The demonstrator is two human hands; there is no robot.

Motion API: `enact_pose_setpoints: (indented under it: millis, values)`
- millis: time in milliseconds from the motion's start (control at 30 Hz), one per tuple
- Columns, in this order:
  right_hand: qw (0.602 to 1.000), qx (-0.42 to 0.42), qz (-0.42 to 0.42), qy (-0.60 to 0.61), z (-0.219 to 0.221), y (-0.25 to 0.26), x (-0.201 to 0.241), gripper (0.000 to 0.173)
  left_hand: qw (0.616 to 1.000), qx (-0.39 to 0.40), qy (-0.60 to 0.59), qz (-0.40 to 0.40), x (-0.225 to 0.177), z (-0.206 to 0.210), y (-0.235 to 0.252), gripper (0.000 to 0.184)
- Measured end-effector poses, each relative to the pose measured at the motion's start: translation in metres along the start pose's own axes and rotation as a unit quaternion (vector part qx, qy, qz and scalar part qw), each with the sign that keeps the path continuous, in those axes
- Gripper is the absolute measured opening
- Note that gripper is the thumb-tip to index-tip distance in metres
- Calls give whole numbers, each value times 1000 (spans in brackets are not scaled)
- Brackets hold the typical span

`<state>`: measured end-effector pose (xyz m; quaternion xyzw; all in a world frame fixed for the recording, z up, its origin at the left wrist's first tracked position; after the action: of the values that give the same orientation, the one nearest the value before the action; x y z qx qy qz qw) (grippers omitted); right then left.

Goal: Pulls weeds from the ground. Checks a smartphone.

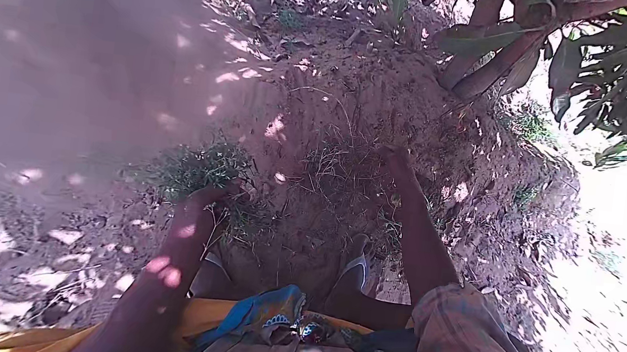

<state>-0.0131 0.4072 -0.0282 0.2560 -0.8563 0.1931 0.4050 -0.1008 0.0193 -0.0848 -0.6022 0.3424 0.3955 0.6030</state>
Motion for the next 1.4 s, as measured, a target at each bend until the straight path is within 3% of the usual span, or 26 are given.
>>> enact_pose_setpoints:
  millis: [67, 167, 267, 400, 500, 600, 700, 800, 900, 1000, 1033, 1100, 1200, 1333, 1400]
  values:
    - [999, -19, 17, 37, -16, 7, -3, 32, 1000, 2, -13, -9, -1, 1, 0, 19]
    - [990, -53, -26, -130, -32, 19, -21, 32, 999, -18, 41, 4, -10, -2, -13, 19]
    - [966, -13, -8, -259, -30, 13, -28, 40, 998, -11, 56, 23, -14, -1, -13, 25]
    - [960, 107, 19, -259, -3, -7, -15, 30, 1000, -11, 17, 13, -10, 0, -10, 27]
    - [945, 196, 53, -258, 22, -25, -24, 33, 999, -13, 26, 18, -10, -1, -8, 27]
    - [923, 217, 19, -319, 48, -39, -40, 36, 998, -15, 51, 20, -9, -4, -8, 31]
    - [913, 184, 17, -363, 55, -40, -63, 38, 998, -17, 57, 29, -9, -3, -6, 29]
    - [943, 79, 17, -323, 16, -6, -44, 37, 998, -18, 51, 33, -9, -5, -5, 29]
    - [982, -2, -6, -186, -44, 7, 16, 26, 997, -7, 62, 39, -11, -3, -9, 30]
    - [997, 0, -59, 48, -65, -1, 60, 15, 998, -8, 55, 41, -15, -2, -10, 28]
    - [996, 4, -59, 73, -64, -2, 59, 15, 997, -8, 59, 40, -18, 0, -12, 27]
    - [999, 14, -40, -22, -52, 3, 31, 19, 997, -15, 62, 35, -22, 2, -18, 25]
    - [976, 109, 21, -186, -20, 2, -13, 28, 998, -9, 42, 44, -14, 1, -8, 23]
    - [970, 189, 55, -143, 25, -16, -41, 33, 1000, -6, 4, 30, -9, 4, -4, 19]
    - [972, 189, 46, -135, 48, -20, -55, 38, 1000, -14, -5, 19, -13, 5, -8, 14]
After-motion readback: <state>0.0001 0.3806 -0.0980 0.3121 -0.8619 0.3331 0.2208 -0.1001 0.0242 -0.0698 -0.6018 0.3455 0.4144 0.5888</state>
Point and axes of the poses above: each hand's wrist, its own y-axis towards the middle knuckle, its own z-axis out of the palm, x = y × z, the point moved 10 cm from there along y, towards the middle knuckle, and after that the axes turned 14 degrees about -x, right-handed, at the moved point
